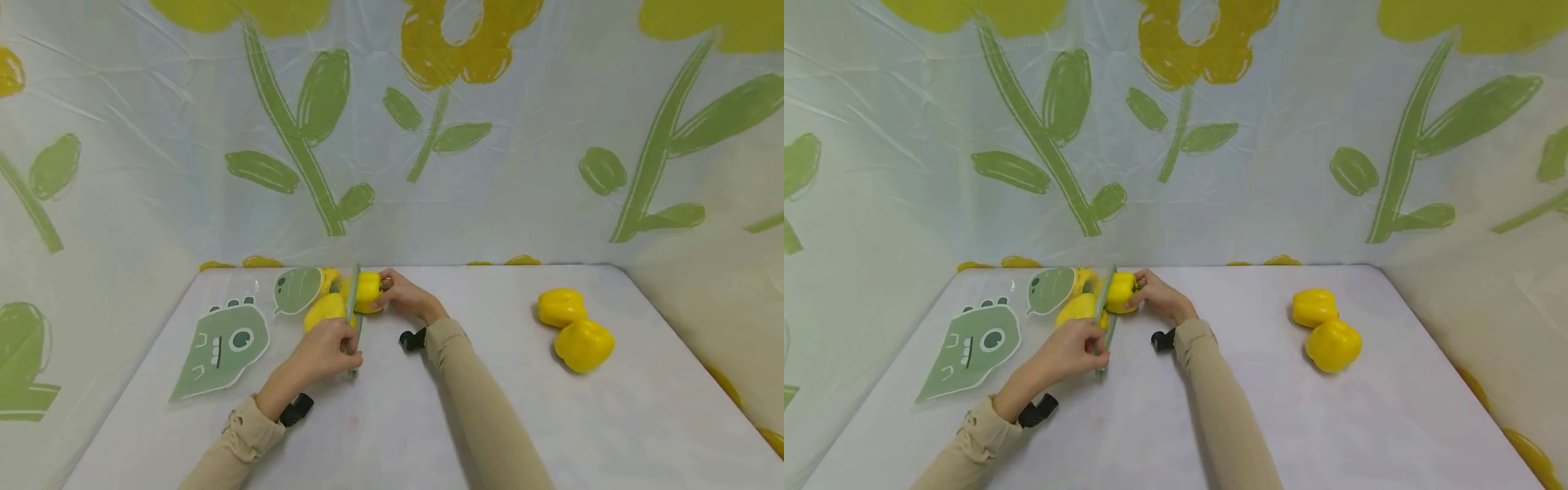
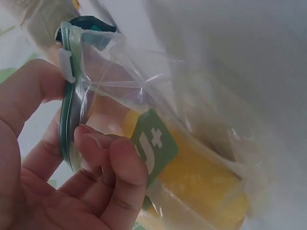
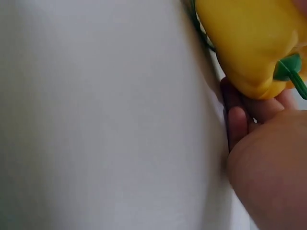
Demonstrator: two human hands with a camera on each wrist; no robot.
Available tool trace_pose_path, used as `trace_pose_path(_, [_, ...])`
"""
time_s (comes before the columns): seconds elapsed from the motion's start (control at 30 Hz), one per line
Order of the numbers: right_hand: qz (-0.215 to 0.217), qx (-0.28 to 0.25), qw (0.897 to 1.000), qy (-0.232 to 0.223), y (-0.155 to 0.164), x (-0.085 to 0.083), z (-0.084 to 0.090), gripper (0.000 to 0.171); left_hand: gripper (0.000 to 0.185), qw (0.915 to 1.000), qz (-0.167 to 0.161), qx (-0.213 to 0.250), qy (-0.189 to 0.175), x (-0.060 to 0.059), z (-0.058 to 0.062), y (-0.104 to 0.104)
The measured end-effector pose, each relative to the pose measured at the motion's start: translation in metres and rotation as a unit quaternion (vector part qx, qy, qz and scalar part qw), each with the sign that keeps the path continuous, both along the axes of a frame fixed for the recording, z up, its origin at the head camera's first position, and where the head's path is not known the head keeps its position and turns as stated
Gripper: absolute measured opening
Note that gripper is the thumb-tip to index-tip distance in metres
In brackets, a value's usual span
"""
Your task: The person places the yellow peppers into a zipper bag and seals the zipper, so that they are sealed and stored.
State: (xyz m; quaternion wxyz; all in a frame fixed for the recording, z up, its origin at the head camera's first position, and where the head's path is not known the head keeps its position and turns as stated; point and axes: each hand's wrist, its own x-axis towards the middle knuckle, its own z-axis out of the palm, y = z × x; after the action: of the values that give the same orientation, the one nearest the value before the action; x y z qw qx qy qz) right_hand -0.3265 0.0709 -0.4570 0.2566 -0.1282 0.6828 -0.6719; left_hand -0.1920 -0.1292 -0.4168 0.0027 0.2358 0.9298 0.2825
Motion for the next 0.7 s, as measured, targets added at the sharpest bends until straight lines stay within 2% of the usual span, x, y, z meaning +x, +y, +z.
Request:
trace_pose_path(0.2, [-0.01, 0.0, 1.0, 0.015, -0.004, 0.005, -0.003, 0.05, 0.025, 1.0, -0.002, 0.008, 0.0, 0.001, 0.001, 0.0])
trace_pose_path(0.33, [0.003, 0.027, 0.998, 0.063, -0.008, 0.006, -0.004, 0.05, 0.025, 0.9999, -0.003, 0.013, 0.003, 0.002, 0.003, 0.0])
trace_pose_path(0.5, [0.006, 0.078, 0.988, 0.133, -0.016, 0.01, -0.003, 0.053, 0.025, 0.9997, -0.009, 0.017, 0.015, 0.002, 0.005, 0.0])
trace_pose_path(0.7, [-0.015, 0.129, 0.978, 0.163, -0.023, 0.015, -0.002, 0.054, 0.024, 0.9995, -0.016, 0.021, 0.018, 0.001, 0.004, 0.0])
